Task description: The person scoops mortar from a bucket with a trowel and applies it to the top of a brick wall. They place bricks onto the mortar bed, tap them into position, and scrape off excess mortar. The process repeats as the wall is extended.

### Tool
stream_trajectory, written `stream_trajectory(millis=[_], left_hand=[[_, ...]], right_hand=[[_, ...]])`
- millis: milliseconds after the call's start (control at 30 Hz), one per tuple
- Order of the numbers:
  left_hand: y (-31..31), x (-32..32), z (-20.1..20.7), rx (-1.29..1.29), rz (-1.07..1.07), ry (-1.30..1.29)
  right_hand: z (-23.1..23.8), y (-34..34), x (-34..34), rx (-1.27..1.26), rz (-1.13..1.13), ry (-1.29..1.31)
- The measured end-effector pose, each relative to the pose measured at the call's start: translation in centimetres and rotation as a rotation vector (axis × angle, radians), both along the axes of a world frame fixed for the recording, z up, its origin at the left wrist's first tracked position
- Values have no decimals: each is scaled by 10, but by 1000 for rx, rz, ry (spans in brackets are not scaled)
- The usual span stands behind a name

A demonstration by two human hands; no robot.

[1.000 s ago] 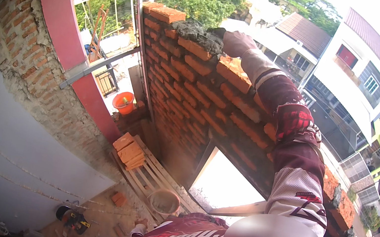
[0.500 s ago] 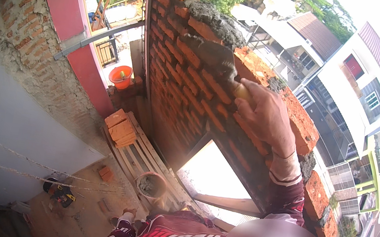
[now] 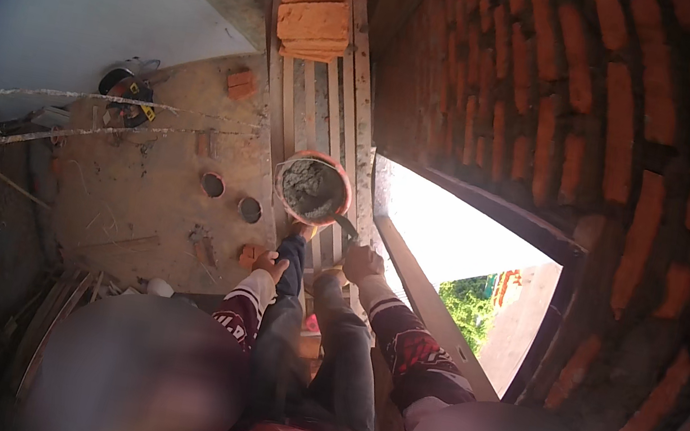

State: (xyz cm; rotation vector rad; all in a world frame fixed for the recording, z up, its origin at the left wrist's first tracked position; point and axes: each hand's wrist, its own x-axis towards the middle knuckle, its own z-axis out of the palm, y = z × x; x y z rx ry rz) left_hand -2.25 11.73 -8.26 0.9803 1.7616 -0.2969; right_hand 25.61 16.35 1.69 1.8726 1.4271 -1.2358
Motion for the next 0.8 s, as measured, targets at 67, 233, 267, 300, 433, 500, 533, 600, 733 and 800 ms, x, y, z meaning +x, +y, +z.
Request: stream_trajectory(millis=[67,233,267,300,433,500,533,600,733,800], left_hand=[[6,5,-39,-24,148,25],[44,13,-133,24,476,-91],[49,14,-148,27,557,-110],[53,17,-161,75,626,-135],[71,15,-194,168,827,-315],[77,9,-198,117,873,-412],[84,7,-202,103,898,-464],[89,11,-204,115,997,-456],[96,27,-201,107,1015,-466],[100,38,-193,122,971,-410]], right_hand=[[-57,39,-13,158,172,-147],[-168,128,-71,289,482,-135],[-186,130,-87,253,558,-131],[-200,124,-97,273,640,-134],[-203,70,-83,309,878,-224],[-183,69,-53,261,788,-84],[-174,80,-42,211,754,-24],[-158,104,-34,362,743,-37],[-184,143,-80,435,1025,-104],[-189,114,-87,376,913,-86]])
